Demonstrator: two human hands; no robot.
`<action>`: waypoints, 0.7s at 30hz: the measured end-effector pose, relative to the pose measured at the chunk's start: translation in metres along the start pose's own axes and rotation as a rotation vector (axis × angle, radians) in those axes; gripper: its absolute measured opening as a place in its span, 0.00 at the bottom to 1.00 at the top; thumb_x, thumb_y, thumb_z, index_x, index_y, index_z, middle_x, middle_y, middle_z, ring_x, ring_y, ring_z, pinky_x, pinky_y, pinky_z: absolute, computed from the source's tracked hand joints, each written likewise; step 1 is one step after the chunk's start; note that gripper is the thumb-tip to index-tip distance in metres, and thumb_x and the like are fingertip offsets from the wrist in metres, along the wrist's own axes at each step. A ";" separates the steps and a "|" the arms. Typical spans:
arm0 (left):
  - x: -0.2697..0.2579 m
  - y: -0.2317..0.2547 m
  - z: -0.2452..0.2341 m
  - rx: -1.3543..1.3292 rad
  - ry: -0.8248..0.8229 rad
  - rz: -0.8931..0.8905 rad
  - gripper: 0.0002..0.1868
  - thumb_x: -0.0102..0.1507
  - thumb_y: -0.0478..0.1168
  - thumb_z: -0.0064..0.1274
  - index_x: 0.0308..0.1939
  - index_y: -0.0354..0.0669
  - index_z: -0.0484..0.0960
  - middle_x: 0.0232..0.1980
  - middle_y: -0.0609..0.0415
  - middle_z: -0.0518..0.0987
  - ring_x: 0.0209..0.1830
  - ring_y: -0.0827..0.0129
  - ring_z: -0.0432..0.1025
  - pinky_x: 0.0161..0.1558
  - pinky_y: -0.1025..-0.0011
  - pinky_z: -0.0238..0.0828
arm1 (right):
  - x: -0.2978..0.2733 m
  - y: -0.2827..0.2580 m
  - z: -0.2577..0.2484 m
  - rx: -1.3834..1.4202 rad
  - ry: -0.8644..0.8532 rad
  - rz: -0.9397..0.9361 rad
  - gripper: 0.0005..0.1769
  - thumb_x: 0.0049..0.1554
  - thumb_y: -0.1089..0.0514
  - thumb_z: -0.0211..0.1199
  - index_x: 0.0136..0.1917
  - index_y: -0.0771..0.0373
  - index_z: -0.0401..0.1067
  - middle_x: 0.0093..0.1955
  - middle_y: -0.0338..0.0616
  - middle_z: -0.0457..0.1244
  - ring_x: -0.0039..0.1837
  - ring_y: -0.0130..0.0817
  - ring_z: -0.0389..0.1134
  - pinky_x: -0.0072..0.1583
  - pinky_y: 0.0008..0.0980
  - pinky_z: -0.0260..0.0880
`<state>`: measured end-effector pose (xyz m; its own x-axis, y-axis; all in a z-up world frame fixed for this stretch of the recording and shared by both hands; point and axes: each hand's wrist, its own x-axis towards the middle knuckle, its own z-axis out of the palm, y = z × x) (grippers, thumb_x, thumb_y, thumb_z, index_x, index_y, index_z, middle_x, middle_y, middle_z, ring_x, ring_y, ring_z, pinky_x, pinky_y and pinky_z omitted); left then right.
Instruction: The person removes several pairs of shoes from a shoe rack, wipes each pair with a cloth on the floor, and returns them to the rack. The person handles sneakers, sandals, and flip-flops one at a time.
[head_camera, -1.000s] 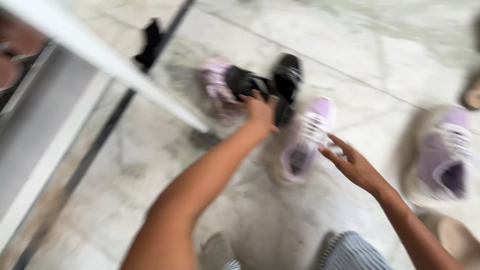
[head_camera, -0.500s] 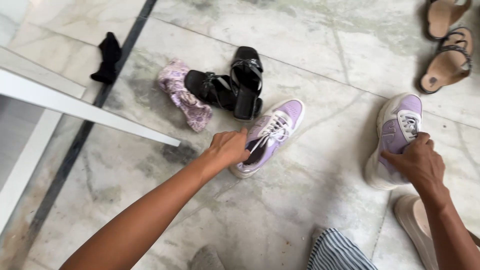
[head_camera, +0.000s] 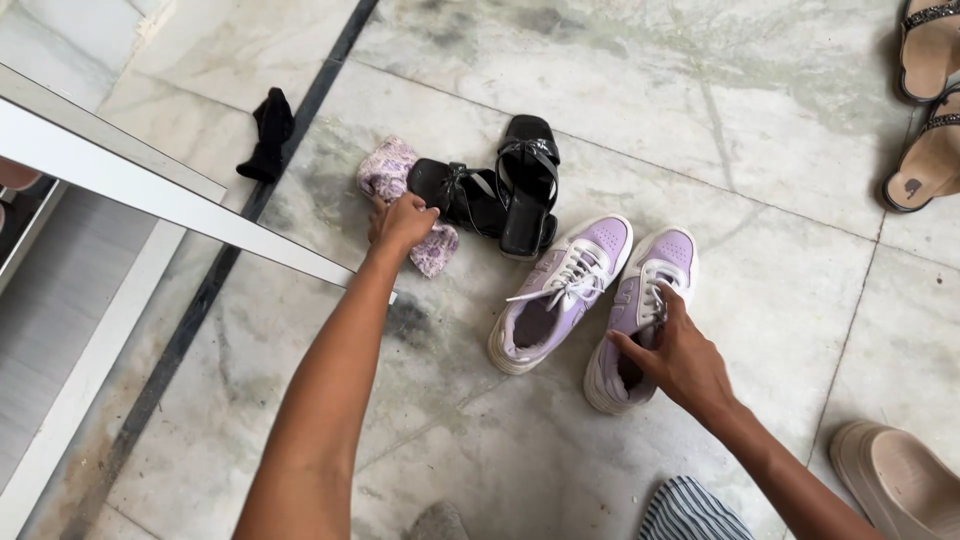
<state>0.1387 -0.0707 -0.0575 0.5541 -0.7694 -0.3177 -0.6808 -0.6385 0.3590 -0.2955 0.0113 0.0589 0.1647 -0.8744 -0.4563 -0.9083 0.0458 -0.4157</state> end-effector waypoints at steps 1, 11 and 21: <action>0.008 -0.004 0.007 -0.101 -0.102 -0.043 0.30 0.57 0.60 0.59 0.58 0.52 0.85 0.66 0.40 0.76 0.66 0.50 0.69 0.65 0.56 0.64 | 0.000 0.003 -0.005 -0.011 -0.048 0.028 0.59 0.51 0.30 0.63 0.83 0.56 0.41 0.45 0.60 0.72 0.44 0.51 0.76 0.46 0.48 0.77; 0.009 0.051 -0.019 -0.249 0.121 -0.073 0.43 0.67 0.68 0.49 0.59 0.25 0.77 0.70 0.30 0.66 0.74 0.43 0.56 0.74 0.50 0.49 | 0.021 0.036 -0.025 0.218 -0.007 -0.039 0.45 0.57 0.33 0.56 0.81 0.52 0.53 0.58 0.56 0.68 0.51 0.46 0.74 0.51 0.46 0.79; -0.146 0.234 -0.110 -0.786 -0.086 0.769 0.36 0.66 0.68 0.43 0.54 0.38 0.84 0.41 0.50 0.84 0.35 0.64 0.82 0.43 0.59 0.81 | 0.035 -0.024 -0.130 0.195 0.557 -0.647 0.60 0.57 0.40 0.74 0.84 0.66 0.41 0.81 0.62 0.41 0.83 0.55 0.43 0.77 0.62 0.50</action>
<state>-0.0484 -0.1099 0.1691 0.0577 -0.9818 0.1807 -0.3178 0.1535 0.9356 -0.3177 -0.0834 0.1557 0.3675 -0.8637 0.3448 -0.6113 -0.5038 -0.6104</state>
